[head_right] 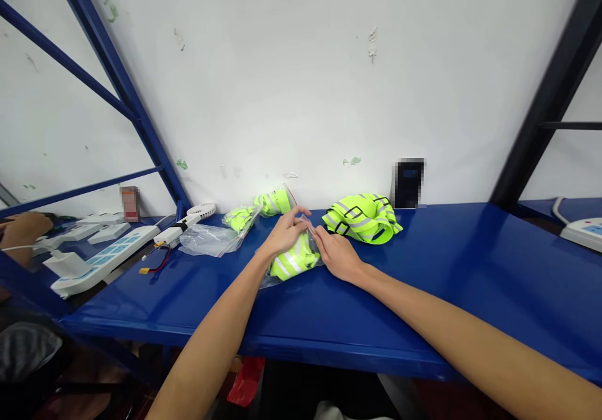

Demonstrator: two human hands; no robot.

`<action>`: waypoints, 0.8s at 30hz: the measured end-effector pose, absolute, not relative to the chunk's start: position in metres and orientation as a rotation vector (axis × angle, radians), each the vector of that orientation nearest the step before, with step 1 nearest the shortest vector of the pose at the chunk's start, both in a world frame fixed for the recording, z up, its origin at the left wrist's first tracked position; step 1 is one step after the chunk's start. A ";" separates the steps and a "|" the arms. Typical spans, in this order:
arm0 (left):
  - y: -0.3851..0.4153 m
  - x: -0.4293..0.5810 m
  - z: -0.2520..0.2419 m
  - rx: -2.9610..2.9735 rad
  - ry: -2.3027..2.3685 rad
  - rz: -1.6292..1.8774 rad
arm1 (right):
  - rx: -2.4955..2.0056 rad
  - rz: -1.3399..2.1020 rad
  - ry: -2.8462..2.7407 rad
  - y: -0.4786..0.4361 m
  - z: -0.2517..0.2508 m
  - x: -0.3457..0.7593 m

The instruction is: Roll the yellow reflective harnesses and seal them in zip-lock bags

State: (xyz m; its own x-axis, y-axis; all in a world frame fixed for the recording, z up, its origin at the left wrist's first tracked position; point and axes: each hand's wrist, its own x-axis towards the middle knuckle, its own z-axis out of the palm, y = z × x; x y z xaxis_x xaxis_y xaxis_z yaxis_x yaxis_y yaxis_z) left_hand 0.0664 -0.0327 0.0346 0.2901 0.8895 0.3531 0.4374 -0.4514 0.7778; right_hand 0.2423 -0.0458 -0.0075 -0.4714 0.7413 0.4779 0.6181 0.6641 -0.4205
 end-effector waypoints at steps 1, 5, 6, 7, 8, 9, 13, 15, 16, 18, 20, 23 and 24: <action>-0.036 0.066 0.037 2.042 1.188 1.111 | -1.045 0.245 -2.237 -0.048 -0.005 0.242; -0.049 0.062 0.055 2.097 1.367 1.617 | -0.970 0.231 -2.065 -0.056 0.020 0.236; -0.051 0.060 0.059 2.095 1.438 1.760 | -0.969 0.227 -1.981 -0.054 0.029 0.234; -0.052 0.058 0.062 2.091 1.505 1.875 | -0.983 0.232 -1.892 -0.049 0.039 0.231; -0.052 0.056 0.064 2.096 1.562 1.948 | -1.009 0.253 -1.815 -0.041 0.049 0.229; -0.051 0.054 0.063 2.115 1.605 1.978 | -1.044 0.301 -1.757 -0.031 0.059 0.227; -0.040 0.051 0.041 2.386 1.704 1.562 | -1.365 0.498 -1.954 0.014 0.095 0.234; -0.031 0.049 0.024 2.467 1.785 1.179 | -1.432 0.422 -2.001 0.028 0.106 0.248; -0.027 0.048 0.015 2.468 1.813 1.028 | -1.438 0.376 -2.022 0.031 0.110 0.257; -0.019 0.044 0.002 2.469 1.808 0.825 | -1.418 0.270 -2.096 0.032 0.113 0.278; -0.014 0.041 -0.005 2.475 1.781 0.743 | -1.403 0.095 -2.270 0.029 0.111 0.302; -0.011 0.038 -0.008 2.480 1.778 0.721 | -1.474 -0.099 -2.452 0.026 0.095 0.333; -0.011 0.039 -0.008 2.481 1.784 0.718 | -1.509 -0.110 -2.490 0.025 0.087 0.340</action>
State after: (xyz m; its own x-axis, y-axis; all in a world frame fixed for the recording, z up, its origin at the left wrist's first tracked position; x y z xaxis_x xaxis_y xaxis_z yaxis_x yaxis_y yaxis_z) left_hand 0.0388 -0.0109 -0.0083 0.2494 0.8990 0.3599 0.8977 -0.3540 0.2622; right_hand 0.3402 0.0254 0.0873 -0.4442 0.8654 0.2319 0.8825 0.4673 -0.0534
